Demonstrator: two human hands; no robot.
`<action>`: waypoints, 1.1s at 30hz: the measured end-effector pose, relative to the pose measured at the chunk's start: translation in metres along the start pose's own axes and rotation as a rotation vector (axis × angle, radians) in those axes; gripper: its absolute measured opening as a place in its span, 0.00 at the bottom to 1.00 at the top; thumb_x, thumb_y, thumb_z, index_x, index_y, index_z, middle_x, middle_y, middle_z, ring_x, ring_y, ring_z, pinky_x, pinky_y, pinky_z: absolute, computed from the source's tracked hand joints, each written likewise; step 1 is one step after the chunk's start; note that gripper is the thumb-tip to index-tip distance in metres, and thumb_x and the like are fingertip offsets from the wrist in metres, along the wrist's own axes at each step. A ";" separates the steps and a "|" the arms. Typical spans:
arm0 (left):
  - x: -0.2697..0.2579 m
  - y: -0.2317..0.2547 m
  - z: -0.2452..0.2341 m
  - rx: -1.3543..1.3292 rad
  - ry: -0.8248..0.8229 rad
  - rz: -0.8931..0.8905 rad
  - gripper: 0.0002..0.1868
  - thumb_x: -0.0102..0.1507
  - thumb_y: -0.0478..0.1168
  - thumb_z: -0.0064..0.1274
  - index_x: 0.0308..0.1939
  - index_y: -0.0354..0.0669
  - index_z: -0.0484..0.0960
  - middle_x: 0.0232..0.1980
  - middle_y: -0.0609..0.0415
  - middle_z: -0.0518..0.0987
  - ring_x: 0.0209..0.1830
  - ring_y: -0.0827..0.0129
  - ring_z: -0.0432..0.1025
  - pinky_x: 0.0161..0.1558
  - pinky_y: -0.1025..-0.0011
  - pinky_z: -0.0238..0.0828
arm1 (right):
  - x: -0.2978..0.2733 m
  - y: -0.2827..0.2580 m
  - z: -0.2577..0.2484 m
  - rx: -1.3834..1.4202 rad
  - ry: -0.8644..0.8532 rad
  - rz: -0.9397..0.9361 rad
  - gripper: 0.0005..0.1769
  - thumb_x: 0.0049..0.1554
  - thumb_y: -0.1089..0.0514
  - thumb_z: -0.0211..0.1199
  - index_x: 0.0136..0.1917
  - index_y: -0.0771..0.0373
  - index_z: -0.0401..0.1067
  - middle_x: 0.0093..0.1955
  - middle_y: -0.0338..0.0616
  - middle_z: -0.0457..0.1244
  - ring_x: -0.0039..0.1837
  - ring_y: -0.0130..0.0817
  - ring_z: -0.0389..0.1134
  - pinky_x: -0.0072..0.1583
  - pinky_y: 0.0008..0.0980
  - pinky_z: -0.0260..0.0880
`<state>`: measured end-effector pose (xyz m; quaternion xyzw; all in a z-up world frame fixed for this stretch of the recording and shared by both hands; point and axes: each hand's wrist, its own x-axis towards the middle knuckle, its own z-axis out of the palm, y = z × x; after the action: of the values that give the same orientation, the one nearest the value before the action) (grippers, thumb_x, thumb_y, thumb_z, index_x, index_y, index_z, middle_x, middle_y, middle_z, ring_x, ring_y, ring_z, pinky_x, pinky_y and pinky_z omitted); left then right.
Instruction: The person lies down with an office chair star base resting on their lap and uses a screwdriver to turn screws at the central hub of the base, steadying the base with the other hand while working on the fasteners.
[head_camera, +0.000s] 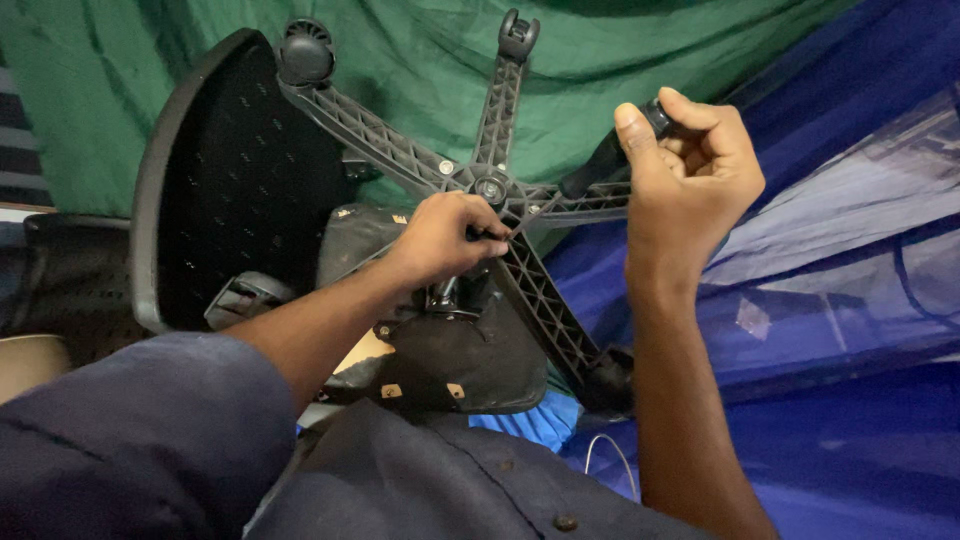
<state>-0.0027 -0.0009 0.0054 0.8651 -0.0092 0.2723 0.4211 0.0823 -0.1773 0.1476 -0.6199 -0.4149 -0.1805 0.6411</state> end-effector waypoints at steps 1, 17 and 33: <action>0.000 0.002 -0.001 0.010 -0.002 0.001 0.13 0.53 0.40 0.69 0.42 0.47 0.90 0.39 0.53 0.85 0.41 0.61 0.79 0.43 0.65 0.73 | -0.001 0.000 -0.001 -0.003 0.000 0.008 0.12 0.63 0.72 0.76 0.56 0.68 0.75 0.41 0.28 0.56 0.41 0.16 0.51 0.45 0.19 0.52; 0.000 0.009 -0.004 -0.142 -0.039 -0.163 0.21 0.53 0.38 0.68 0.51 0.47 0.88 0.40 0.54 0.88 0.36 0.72 0.80 0.42 0.71 0.76 | -0.003 0.002 0.004 -0.013 -0.027 -0.011 0.13 0.63 0.71 0.77 0.55 0.68 0.74 0.43 0.29 0.58 0.42 0.15 0.52 0.45 0.18 0.52; 0.001 0.015 -0.006 -0.117 -0.060 -0.209 0.14 0.54 0.39 0.67 0.44 0.50 0.90 0.36 0.55 0.87 0.31 0.73 0.81 0.37 0.72 0.76 | -0.003 0.003 0.000 -0.081 -0.012 -0.036 0.12 0.62 0.70 0.78 0.55 0.68 0.75 0.44 0.28 0.60 0.42 0.15 0.53 0.45 0.18 0.53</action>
<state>-0.0080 -0.0060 0.0199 0.8430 0.0526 0.2001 0.4965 0.0826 -0.1774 0.1437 -0.6387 -0.4220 -0.2049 0.6099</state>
